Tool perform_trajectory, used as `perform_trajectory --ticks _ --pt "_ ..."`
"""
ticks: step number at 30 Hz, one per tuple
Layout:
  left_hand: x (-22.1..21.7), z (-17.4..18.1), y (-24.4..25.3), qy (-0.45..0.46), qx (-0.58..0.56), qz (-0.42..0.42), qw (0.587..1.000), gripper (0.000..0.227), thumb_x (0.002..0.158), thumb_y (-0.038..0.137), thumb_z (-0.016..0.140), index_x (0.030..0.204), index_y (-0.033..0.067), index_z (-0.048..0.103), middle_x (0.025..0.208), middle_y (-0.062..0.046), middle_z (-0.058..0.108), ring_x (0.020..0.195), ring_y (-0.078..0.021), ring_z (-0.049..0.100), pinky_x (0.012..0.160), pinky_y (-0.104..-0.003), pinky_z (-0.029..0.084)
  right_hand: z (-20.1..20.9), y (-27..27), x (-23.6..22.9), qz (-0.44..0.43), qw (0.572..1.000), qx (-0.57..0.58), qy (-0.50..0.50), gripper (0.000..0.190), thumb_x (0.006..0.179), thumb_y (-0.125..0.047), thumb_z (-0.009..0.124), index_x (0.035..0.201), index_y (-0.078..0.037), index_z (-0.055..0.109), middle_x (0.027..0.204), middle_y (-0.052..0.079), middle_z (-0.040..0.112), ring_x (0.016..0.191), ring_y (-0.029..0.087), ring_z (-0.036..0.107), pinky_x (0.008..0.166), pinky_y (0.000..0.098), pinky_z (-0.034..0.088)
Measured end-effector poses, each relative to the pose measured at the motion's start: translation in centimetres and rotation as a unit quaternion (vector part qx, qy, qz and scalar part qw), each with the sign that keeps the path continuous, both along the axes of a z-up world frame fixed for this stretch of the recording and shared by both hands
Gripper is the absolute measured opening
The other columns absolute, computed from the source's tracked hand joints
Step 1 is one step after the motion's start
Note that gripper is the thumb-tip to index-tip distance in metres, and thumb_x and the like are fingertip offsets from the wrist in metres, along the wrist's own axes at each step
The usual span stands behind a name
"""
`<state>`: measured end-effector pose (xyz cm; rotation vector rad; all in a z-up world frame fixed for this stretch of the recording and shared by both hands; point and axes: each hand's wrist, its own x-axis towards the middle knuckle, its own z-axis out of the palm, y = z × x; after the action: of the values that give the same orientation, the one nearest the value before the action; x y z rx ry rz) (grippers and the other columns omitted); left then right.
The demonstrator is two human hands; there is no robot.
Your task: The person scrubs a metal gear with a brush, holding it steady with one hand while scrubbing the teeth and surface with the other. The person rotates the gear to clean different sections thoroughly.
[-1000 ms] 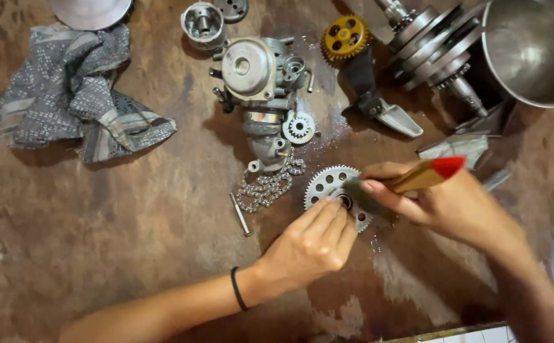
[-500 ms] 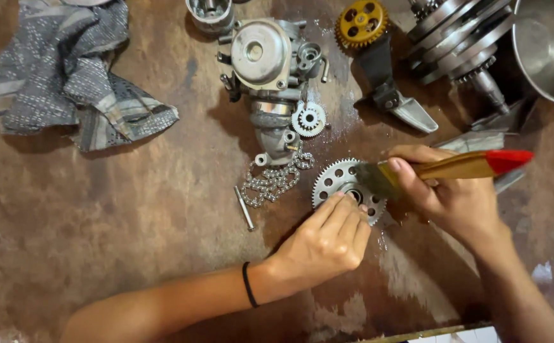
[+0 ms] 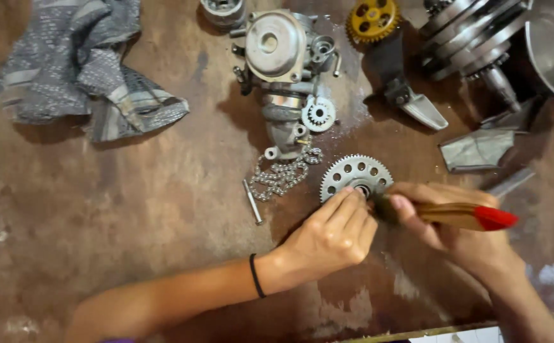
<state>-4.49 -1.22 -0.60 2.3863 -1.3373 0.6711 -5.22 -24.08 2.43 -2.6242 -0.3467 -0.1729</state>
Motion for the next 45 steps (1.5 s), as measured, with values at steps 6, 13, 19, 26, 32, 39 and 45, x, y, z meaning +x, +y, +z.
perform_trajectory --ticks 6,13,19,26,32,39,45 --pt "-0.5 -1.0 -0.1 0.022 -0.003 -0.017 1.0 0.021 0.084 0.013 0.063 0.095 -0.0047 0.07 0.101 -0.02 0.072 0.108 -0.031 0.07 0.106 -0.039 0.056 -1.1 0.0 1.3 0.006 0.998 0.054 -0.012 0.018 0.1 -0.022 0.07 0.106 -0.005 0.074 0.086 0.009 0.075 0.066 0.018 0.07 0.059 0.0332 0.056" --pt "-0.7 -1.3 -0.4 0.006 0.006 -0.007 1.0 0.025 0.083 0.012 0.063 0.099 -0.0064 0.07 0.107 -0.023 0.071 0.11 -0.0337 0.069 0.107 -0.04 0.055 -0.5 1.8 4.7 0.018 0.999 0.043 0.01 0.016 0.099 -0.016 0.07 0.107 -0.005 0.078 0.081 0.007 0.077 0.05 0.015 0.064 0.043 0.03 0.053" --pt "-0.8 -0.9 -0.4 0.006 0.028 -0.008 1.0 0.028 0.081 0.013 0.062 0.098 -0.0082 0.069 0.105 -0.026 0.07 0.108 -0.0348 0.069 0.106 -0.039 0.056 -0.5 2.0 6.1 0.15 0.985 0.066 -0.05 0.015 0.104 -0.019 0.073 0.106 -0.005 0.076 0.09 0.008 0.077 0.067 0.015 0.072 0.053 0.0262 0.06" --pt "-1.6 -2.5 -0.4 0.09 0.064 -0.048 0.993 0.018 0.089 0.008 0.063 0.097 -0.007 0.071 0.096 -0.021 0.07 0.097 -0.0341 0.069 0.089 -0.041 0.059 1.3 2.7 5.3 0.315 0.948 0.029 -0.041 0.029 0.092 -0.023 0.075 0.116 -0.008 0.078 0.091 0.01 0.079 0.079 0.022 0.075 0.063 0.0282 0.067" --pt "-1.2 -2.7 -0.2 0.035 0.01 -0.022 0.999 0.013 0.081 0.008 0.068 0.087 -0.0031 0.069 0.098 -0.017 0.072 0.091 -0.028 0.068 0.088 -0.038 0.06 0.3 0.9 4.8 0.308 0.951 -0.012 0.014 0.03 0.089 -0.004 0.062 0.111 -0.019 0.078 0.117 0.003 0.08 0.111 0.028 0.078 0.098 0.0441 0.058" --pt "-3.4 -0.5 0.4 0.101 0.051 -0.011 0.994 0.026 0.083 0.014 0.067 0.099 -0.0065 0.069 0.1 -0.019 0.068 0.108 -0.0324 0.067 0.107 -0.041 0.053 0.3 1.6 4.3 0.286 0.948 0.089 0.107 0.024 0.091 -0.02 0.072 0.113 -0.016 0.077 0.125 0.006 0.077 0.122 0.024 0.071 0.111 0.0481 0.052" --pt "-6.1 0.7 2.1 0.169 0.091 0.0 0.981 0.072 0.083 0.038 0.067 0.135 -0.0125 0.059 0.141 -0.023 0.057 0.14 -0.0351 0.051 0.122 -0.044 0.036 2.8 3.5 2.8 0.174 0.982 0.048 0.052 0.044 0.094 -0.023 0.066 0.135 -0.009 0.062 0.137 0.02 0.063 0.127 0.036 0.062 0.105 0.052 0.054"
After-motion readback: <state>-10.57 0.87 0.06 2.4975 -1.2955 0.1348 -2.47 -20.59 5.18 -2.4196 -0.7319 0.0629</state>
